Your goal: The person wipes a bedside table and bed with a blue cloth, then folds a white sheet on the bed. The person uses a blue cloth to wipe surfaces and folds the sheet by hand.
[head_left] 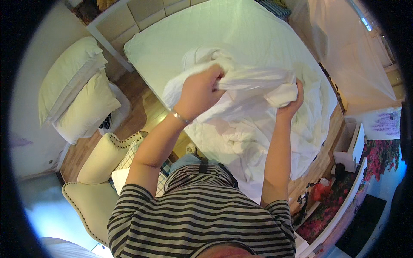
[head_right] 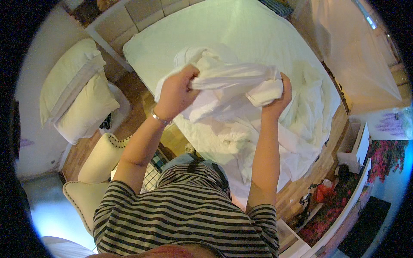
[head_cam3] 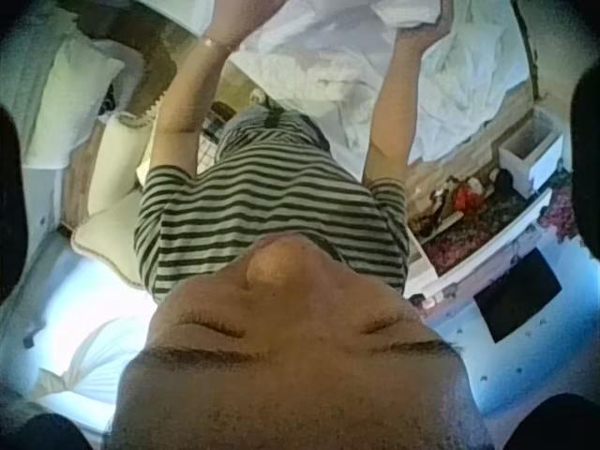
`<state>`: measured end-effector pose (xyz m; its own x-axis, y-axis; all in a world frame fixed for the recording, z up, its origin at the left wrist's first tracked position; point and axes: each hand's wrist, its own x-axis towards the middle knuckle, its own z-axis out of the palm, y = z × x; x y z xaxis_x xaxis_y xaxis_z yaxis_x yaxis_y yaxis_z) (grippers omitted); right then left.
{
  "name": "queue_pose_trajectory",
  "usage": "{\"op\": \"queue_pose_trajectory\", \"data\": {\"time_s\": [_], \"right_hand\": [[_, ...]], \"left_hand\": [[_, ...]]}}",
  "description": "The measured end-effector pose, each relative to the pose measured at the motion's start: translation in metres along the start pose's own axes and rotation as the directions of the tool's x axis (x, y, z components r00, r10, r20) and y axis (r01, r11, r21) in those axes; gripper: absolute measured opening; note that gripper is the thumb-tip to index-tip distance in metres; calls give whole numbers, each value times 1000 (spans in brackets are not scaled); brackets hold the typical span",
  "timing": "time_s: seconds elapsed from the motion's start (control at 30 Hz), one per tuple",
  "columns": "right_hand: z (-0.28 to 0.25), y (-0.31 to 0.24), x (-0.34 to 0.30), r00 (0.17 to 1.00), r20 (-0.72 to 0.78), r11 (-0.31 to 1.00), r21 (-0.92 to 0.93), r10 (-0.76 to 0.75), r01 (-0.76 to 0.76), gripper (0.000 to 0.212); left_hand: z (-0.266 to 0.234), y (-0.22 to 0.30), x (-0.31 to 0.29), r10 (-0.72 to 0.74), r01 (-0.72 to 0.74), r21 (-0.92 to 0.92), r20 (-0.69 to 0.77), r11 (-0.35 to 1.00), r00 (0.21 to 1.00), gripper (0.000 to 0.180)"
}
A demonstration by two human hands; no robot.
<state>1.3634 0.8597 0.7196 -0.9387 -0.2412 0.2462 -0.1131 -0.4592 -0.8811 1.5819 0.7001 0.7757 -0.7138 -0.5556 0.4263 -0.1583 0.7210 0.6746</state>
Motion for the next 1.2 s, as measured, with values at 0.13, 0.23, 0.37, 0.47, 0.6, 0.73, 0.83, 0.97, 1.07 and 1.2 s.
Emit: {"op": "queue_pose_trajectory", "data": {"time_s": [0.13,0.23,0.37,0.47,0.6,0.73,0.83,0.97,1.07,1.2], "right_hand": [[-17,8,-22,971,-30,965,-104,238,-240,24],[-64,50,-54,967,162,908,-401,197,-118,22],[-109,47,-56,880,138,875,-255,455,-412,20],[-114,23,-51,948,161,781,-613,274,-122,30],[-66,-22,-66,932,361,531,-786,-22,316,47],[-44,-34,-96,631,776,433,-569,1,699,37],[-75,-5,-110,672,677,530,-704,301,472,20],[-74,-4,-126,834,311,577,-817,456,-11,10],[-65,-14,-119,886,354,647,-758,301,83,12],[-60,-30,-85,942,333,730,-637,-28,247,14]], "left_hand": [[52,-100,-75,-333,134,438,417,889,846,14],[58,-140,-130,-512,244,530,447,812,734,16],[57,-144,-145,-493,477,127,193,870,848,16],[66,-109,-110,-332,334,-116,37,935,943,18],[89,-28,-72,-174,231,-243,234,942,957,14],[101,36,-76,112,8,-262,438,965,892,15],[107,47,-88,53,97,-255,525,962,849,16],[132,14,-116,-171,253,-129,452,959,876,20],[172,-48,-153,-310,336,29,465,942,829,20],[180,-94,-172,-412,595,-260,515,761,752,26]]}}
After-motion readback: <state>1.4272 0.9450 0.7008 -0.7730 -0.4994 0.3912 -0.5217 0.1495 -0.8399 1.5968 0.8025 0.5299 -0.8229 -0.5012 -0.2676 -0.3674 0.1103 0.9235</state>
